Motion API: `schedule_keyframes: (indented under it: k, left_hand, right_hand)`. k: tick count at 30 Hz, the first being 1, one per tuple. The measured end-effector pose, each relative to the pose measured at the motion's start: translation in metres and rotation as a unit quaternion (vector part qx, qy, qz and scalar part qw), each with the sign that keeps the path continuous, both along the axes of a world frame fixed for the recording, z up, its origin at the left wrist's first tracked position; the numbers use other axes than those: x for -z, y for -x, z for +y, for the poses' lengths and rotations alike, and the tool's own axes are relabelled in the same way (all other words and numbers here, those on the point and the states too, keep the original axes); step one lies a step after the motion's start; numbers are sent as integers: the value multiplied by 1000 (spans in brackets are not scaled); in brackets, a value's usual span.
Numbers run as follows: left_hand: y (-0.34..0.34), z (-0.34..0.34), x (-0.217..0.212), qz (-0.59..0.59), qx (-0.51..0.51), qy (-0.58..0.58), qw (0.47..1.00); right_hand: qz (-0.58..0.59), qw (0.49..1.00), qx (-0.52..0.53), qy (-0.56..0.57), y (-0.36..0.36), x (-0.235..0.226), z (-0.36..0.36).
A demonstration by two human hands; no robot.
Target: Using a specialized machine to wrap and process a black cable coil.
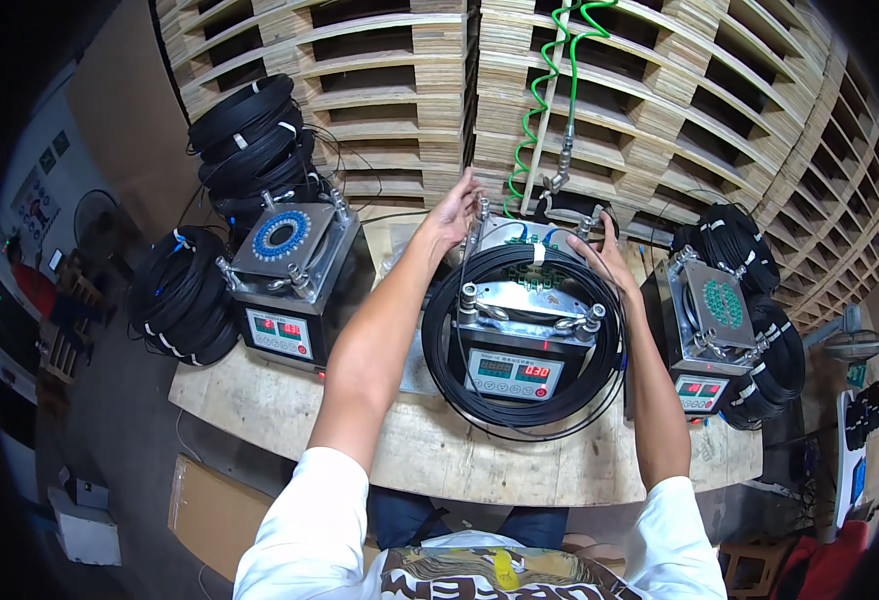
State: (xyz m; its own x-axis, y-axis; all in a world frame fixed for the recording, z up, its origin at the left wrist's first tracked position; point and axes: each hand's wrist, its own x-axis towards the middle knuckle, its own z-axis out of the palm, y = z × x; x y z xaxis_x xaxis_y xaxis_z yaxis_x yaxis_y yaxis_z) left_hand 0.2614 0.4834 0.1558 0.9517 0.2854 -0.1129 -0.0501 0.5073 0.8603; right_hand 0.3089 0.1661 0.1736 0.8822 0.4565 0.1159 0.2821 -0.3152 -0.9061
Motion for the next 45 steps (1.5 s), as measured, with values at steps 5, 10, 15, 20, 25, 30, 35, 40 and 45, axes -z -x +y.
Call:
schedule_keyframes:
  k: [5, 10, 15, 20, 25, 30, 35, 40, 45]
  left_hand:
    - [8, 6, 28, -85, -56, 216, 971]
    - [20, -6, 28, -53, -72, 107, 990]
    - [28, -12, 19, -82, -89, 118, 986]
    - [23, -1, 23, -35, -57, 153, 986]
    - [14, -15, 21, -104, -71, 176, 976]
    - [6, 17, 30, -65, -88, 66, 992]
    - [26, -5, 18, -138, -46, 53, 988]
    - [97, -34, -38, -153, -139, -480, 853]
    - [189, -101, -55, -145, -212, -590, 765]
  right_hand:
    - [-48, 998, 21, 35, -16, 11, -2]
    - [-48, 997, 29, 58, -19, 13, -8]
    - [-73, 997, 26, 19, -5, 10, -2]
    - [-42, 998, 17, 31, -4, 3, 2]
    - [-31, 999, 24, 5, -12, 12, -9]
    - [-37, 999, -4, -38, 1, 7, 11]
    - [-29, 999, 2, -46, -20, 29, -4]
    - [-16, 999, -24, -24, -25, 24, -16]
    - [-100, 990, 17, -100, -9, 21, -42]
